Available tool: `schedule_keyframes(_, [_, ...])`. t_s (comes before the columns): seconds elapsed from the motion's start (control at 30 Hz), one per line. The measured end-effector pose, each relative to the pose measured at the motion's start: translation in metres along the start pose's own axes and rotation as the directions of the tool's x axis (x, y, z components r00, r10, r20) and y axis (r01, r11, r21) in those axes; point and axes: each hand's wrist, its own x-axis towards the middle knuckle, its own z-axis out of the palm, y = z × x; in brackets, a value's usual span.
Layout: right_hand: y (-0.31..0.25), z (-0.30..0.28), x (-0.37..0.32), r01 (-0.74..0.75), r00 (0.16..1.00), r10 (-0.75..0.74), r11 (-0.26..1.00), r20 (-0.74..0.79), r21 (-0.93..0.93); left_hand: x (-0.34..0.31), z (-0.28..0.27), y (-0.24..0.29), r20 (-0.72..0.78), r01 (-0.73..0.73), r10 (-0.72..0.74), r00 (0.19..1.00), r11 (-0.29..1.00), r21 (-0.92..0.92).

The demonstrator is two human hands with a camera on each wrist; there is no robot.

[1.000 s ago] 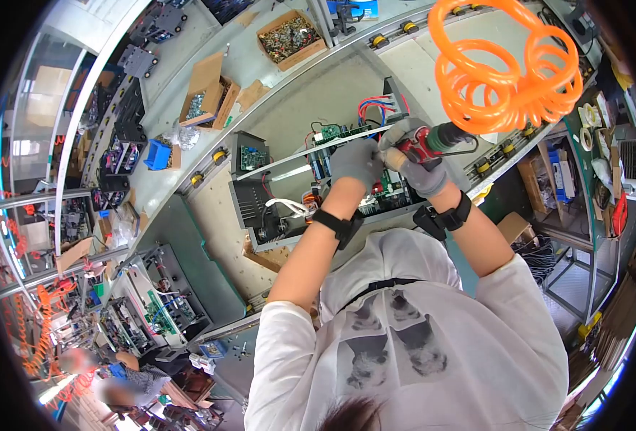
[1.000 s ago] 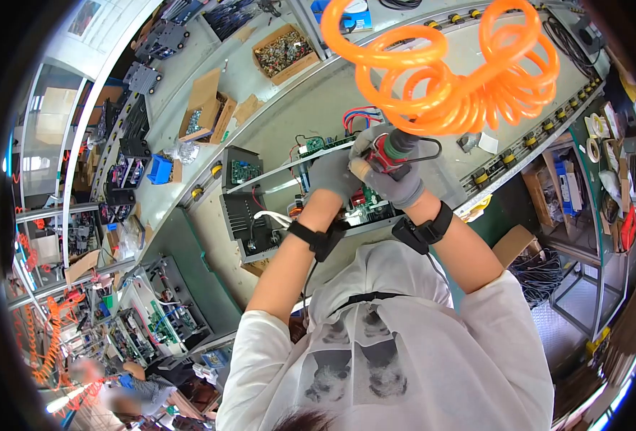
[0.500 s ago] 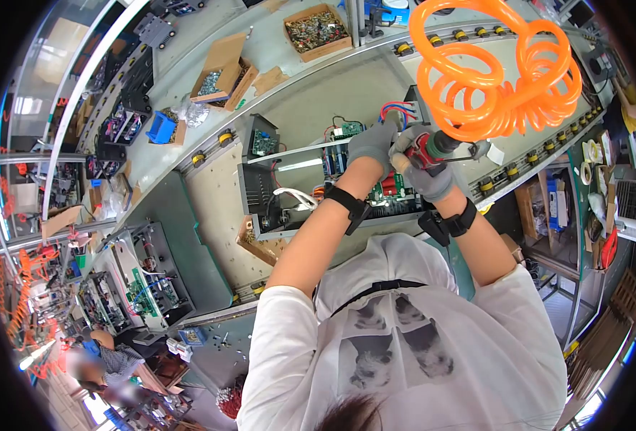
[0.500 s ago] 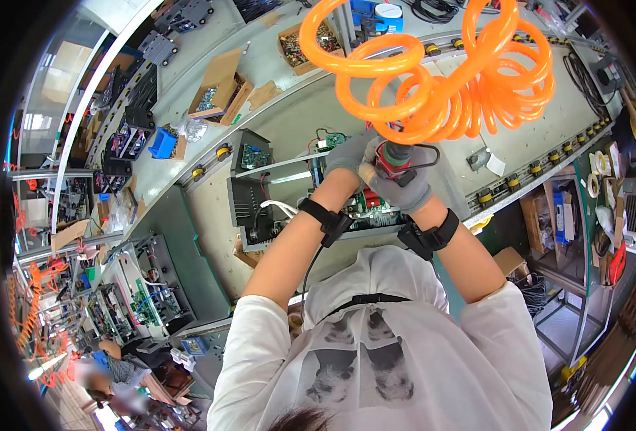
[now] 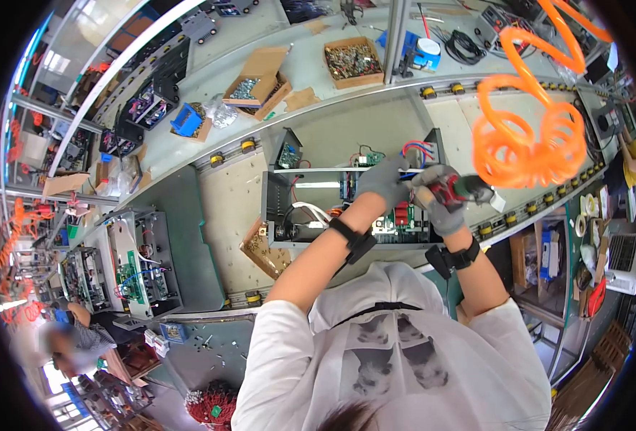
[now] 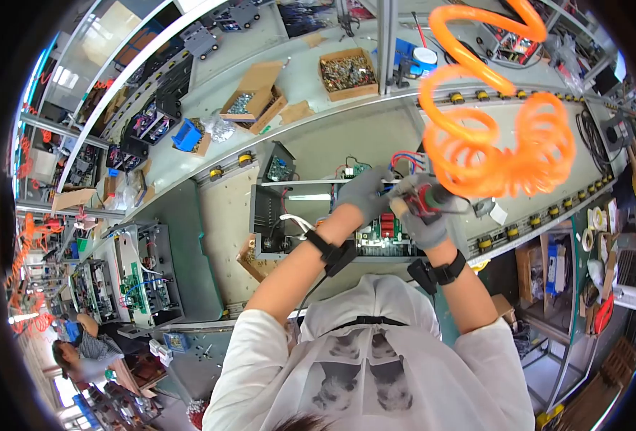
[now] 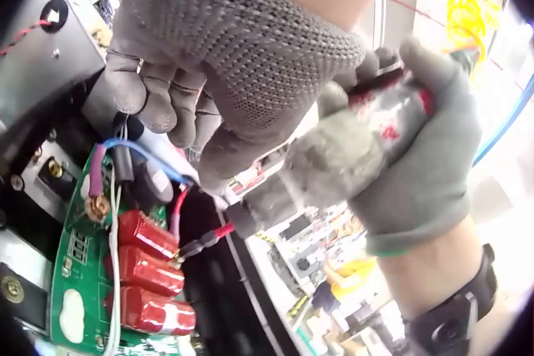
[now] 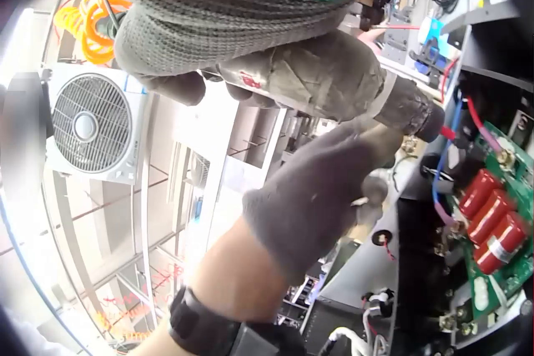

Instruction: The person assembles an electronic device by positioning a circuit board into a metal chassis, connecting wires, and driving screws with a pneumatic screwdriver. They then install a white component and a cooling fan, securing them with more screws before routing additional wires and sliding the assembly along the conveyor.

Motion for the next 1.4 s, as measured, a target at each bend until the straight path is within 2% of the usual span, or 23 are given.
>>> schedule_keyframes(0.07, [-0.021,-0.001,0.002,-0.021,1.0,0.02,0.992,0.013,0.125,-0.027,-0.029,-0.001,-0.119,0.073,-0.081,0.99,0.995,-0.064])
schedule_keyframes(0.13, [-0.051,0.004,0.011,-0.044,0.994,0.06,0.982,-0.087,0.183,-0.053,-0.039,-0.034,-0.398,0.016,-0.044,0.916,0.997,-0.073])
schedule_keyframes(0.2, [-0.08,-0.002,0.027,-0.144,0.971,0.128,0.987,-0.204,-0.065,-0.081,-0.061,-0.065,-0.584,0.016,0.073,0.809,0.989,0.147])
schedule_keyframes(0.27, [-0.067,-0.039,0.044,-0.219,0.966,0.181,0.953,-0.185,-0.211,-0.102,-0.075,-0.097,-0.643,0.253,-0.086,0.761,0.952,0.171])
schedule_keyframes(0.33, [-0.039,-0.065,0.062,-0.218,0.97,0.157,0.904,-0.188,-0.367,-0.12,-0.083,-0.116,-0.698,0.506,-0.288,0.655,0.854,0.122])
schedule_keyframes(0.47, [0.018,-0.097,0.082,-0.573,0.819,0.392,0.581,-0.418,-0.578,-0.129,-0.082,-0.158,-0.623,0.565,-0.378,0.686,0.815,0.128])
schedule_keyframes(0.53, [0.03,-0.093,0.087,-0.637,0.767,0.464,0.467,-0.443,-0.613,-0.124,-0.09,-0.155,-0.379,0.588,-0.532,0.757,0.808,0.039])
schedule_keyframes(0.57, [0.045,-0.101,0.088,-0.621,0.769,0.475,0.402,-0.427,-0.673,-0.121,-0.09,-0.158,-0.347,0.567,-0.522,0.779,0.823,0.035])
schedule_keyframes(0.63, [0.056,-0.098,0.088,-0.433,0.882,0.361,0.367,-0.303,-0.823,-0.111,-0.092,-0.161,-0.315,0.623,-0.58,0.751,0.781,0.047])
schedule_keyframes(0.67, [0.065,-0.102,0.092,-0.454,0.857,0.392,0.265,-0.335,-0.851,-0.106,-0.093,-0.167,-0.309,0.64,-0.585,0.75,0.76,0.111])
schedule_keyframes(0.77, [0.077,-0.114,0.098,-0.429,0.859,0.432,0.315,-0.275,-0.846,-0.094,-0.106,-0.164,-0.272,0.67,-0.617,0.739,0.716,0.197])
schedule_keyframes(0.8, [0.083,-0.119,0.098,-0.425,0.865,0.445,0.404,-0.232,-0.81,-0.089,-0.108,-0.163,-0.264,0.682,-0.63,0.73,0.699,0.215])
schedule_keyframes(0.83, [0.069,-0.108,0.102,-0.425,0.858,0.448,0.34,-0.253,-0.839,-0.085,-0.108,-0.169,-0.251,0.666,-0.617,0.745,0.701,0.255])
schedule_keyframes(0.87, [0.064,-0.103,0.104,-0.403,0.862,0.445,0.305,-0.245,-0.863,-0.084,-0.111,-0.172,-0.259,0.641,-0.59,0.765,0.737,0.216])
schedule_keyframes(0.9, [0.054,-0.09,0.111,-0.381,0.856,0.44,0.183,-0.271,-0.906,-0.089,-0.114,-0.171,-0.26,0.631,-0.595,0.76,0.772,0.079])
schedule_keyframes(0.93, [0.043,-0.079,0.116,-0.355,0.848,0.438,0.055,-0.297,-0.933,-0.091,-0.107,-0.175,-0.27,0.615,-0.578,0.77,0.784,0.078])
schedule_keyframes(1.03, [0.025,-0.067,0.126,-0.361,0.852,0.431,0.07,-0.298,-0.93,-0.106,-0.1,-0.178,-0.407,0.544,-0.513,0.755,0.838,-0.046])
schedule_keyframes(1.13, [0.003,-0.057,0.122,-0.304,0.922,0.293,0.138,-0.254,-0.943,-0.125,-0.09,-0.173,-0.501,0.488,-0.472,0.726,0.866,-0.109])
schedule_keyframes(1.2, [-0.011,-0.052,0.11,-0.244,0.955,0.215,0.166,-0.206,-0.956,-0.138,-0.081,-0.166,-0.605,0.441,-0.508,0.613,0.856,-0.271])
schedule_keyframes(1.27, [-0.019,-0.047,0.09,-0.058,0.985,-0.141,0.295,-0.104,-0.954,-0.147,-0.05,-0.185,-0.655,0.369,-0.455,0.603,0.887,-0.277])
schedule_keyframes(1.33, [-0.023,-0.048,0.068,-0.033,0.983,-0.164,0.279,-0.082,-0.96,-0.153,-0.028,-0.188,-0.711,0.186,-0.496,0.498,0.862,-0.472])
schedule_keyframes(1.37, [-0.019,-0.051,0.053,-0.005,0.963,-0.256,0.284,-0.081,-0.959,-0.163,-0.028,-0.172,-0.603,0.383,-0.607,0.517,0.794,-0.472])
schedule_keyframes(1.4, [-0.018,-0.053,0.041,0.027,0.937,-0.341,0.287,-0.076,-0.958,-0.164,-0.01,-0.189,-0.549,0.211,-0.638,0.54,0.734,-0.646])
